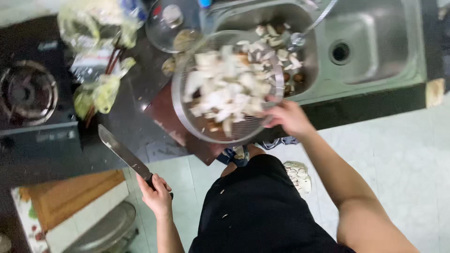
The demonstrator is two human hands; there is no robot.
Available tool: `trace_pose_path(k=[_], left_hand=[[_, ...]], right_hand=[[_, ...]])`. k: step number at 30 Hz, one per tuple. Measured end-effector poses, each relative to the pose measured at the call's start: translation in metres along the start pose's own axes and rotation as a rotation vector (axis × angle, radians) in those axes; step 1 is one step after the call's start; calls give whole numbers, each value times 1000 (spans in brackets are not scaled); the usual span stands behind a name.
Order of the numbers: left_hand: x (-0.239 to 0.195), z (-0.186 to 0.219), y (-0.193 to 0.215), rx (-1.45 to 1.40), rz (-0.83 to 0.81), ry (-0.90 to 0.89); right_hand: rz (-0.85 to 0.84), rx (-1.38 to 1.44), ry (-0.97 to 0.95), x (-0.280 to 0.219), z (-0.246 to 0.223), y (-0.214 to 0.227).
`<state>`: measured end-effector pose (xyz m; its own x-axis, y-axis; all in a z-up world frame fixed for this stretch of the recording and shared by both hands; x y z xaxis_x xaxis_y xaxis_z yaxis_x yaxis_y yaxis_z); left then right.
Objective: The person is slicing various types of mushrooms on a cutting board in a kitchen and placing them in a strainer.
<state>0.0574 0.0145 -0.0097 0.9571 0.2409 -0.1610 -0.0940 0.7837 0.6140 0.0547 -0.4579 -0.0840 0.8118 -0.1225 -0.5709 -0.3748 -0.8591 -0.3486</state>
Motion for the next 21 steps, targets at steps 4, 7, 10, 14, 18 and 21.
trace_pose_path(k=[4,7,10,14,18,21], left_hand=[[10,9,-32,-80,-96,6],[15,21,-47,-42,-138,-10],[16,28,-59,11,-156,-49],[12,35,-69,54,-152,-55],[3,38,-69,103,-126,-42],[-3,32,-67,144,-92,-50]], right_hand=[[290,88,169,-76,-5,126],[504,201,274,-106,3,211],[639,296,376,-100,-4,272],[798,467,394,-31,-8,352],[916,774,255,67,22,433],[942,954,167,132,49,476]])
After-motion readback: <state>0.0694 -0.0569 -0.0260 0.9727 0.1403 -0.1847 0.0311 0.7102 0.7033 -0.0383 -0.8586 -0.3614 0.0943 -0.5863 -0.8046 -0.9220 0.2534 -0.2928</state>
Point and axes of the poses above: each hand's wrist, its own x-axis towards the middle knuckle, its own y-axis out of the back of the hand, z = x × y, the point moved 6 cm from there along x, towards the middle knuckle, and after that the axes turned 6 degrees about x, right-handed, at the moved point
